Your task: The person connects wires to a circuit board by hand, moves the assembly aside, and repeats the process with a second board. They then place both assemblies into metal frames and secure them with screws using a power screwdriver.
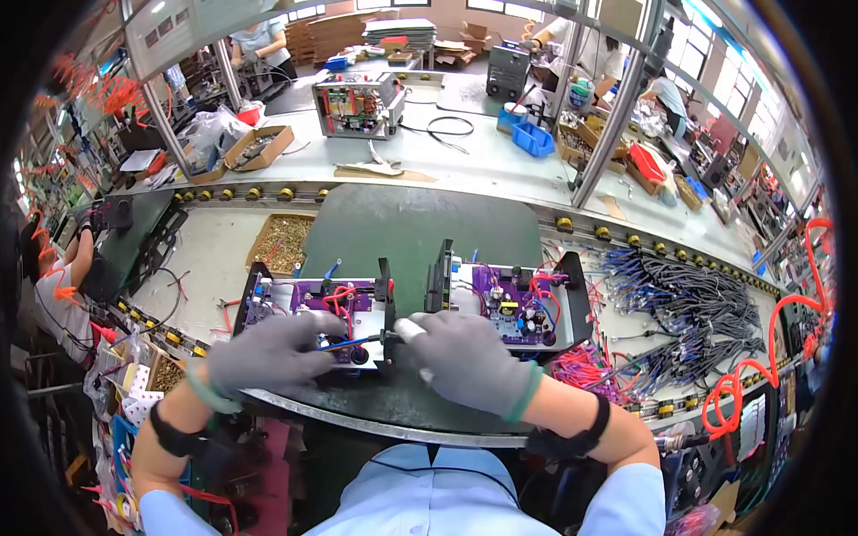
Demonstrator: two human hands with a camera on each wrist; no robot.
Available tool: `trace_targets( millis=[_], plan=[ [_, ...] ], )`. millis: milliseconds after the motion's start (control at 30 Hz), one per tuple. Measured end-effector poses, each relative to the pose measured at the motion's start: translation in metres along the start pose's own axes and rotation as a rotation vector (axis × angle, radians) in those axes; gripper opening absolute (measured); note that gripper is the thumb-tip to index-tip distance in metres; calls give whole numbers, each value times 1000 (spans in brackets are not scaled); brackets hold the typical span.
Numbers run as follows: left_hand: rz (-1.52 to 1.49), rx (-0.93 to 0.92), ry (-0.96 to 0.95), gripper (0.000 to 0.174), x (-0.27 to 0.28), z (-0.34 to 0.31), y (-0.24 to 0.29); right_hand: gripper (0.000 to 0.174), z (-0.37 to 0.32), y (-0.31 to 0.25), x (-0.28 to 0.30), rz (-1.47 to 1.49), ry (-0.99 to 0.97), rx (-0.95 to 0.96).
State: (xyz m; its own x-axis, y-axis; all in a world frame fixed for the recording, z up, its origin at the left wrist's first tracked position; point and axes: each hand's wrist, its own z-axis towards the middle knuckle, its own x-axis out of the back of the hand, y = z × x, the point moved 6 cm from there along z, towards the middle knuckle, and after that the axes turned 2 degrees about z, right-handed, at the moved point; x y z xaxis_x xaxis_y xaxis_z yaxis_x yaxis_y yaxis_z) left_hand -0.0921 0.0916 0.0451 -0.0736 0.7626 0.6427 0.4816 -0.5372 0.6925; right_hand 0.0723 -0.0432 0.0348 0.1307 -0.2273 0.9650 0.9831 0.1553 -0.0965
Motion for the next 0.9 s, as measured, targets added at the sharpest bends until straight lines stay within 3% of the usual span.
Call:
trace_targets(
  millis=[33,100,133,167,267,300,367,433,500,567,600,633,700,767,833,900],
  plan=[
    [-253,157,-76,45,12,-15,-4,44,-3,0,11,75,74,12],
    [-553,23,69,39,29,-21,-9,39,-3,10,25,165,151,18],
    [-840,-188,179,33,29,-20,3,38,4,14,27,237,148,-7],
    [-830,-188,187,33,20,-12,4,38,12,16,29,301,151,-27],
    [-655,-157,546,20,18,7,7,37,42,13,35,383,319,-20],
    [-439,-373,731,17,19,17,5,37,50,13,41,433,405,-28],
    [-312,-556,739,16,21,21,24,37,62,7,44,405,480,-23],
    [-325,-559,711,16,20,28,29,52,64,0,54,330,660,18],
    [-433,-398,588,13,13,39,21,54,64,-5,51,266,621,58],
    [-399,-382,643,10,11,37,24,52,66,-9,33,105,486,76],
    [-406,-352,641,9,9,38,20,39,64,-6,33,101,546,102],
    [-413,-321,640,8,8,39,16,39,64,-1,30,112,537,101],
    [-375,-284,666,7,8,41,12,22,65,7,19,20,406,64],
    [173,-495,845,8,15,34,31,13,66,11,13,112,437,69],
    [336,-517,852,5,18,44,23,11,70,18,-12,176,285,-85],
    [750,-253,508,12,8,68,8,20,67,11,-27,115,302,-56]
  ],
)
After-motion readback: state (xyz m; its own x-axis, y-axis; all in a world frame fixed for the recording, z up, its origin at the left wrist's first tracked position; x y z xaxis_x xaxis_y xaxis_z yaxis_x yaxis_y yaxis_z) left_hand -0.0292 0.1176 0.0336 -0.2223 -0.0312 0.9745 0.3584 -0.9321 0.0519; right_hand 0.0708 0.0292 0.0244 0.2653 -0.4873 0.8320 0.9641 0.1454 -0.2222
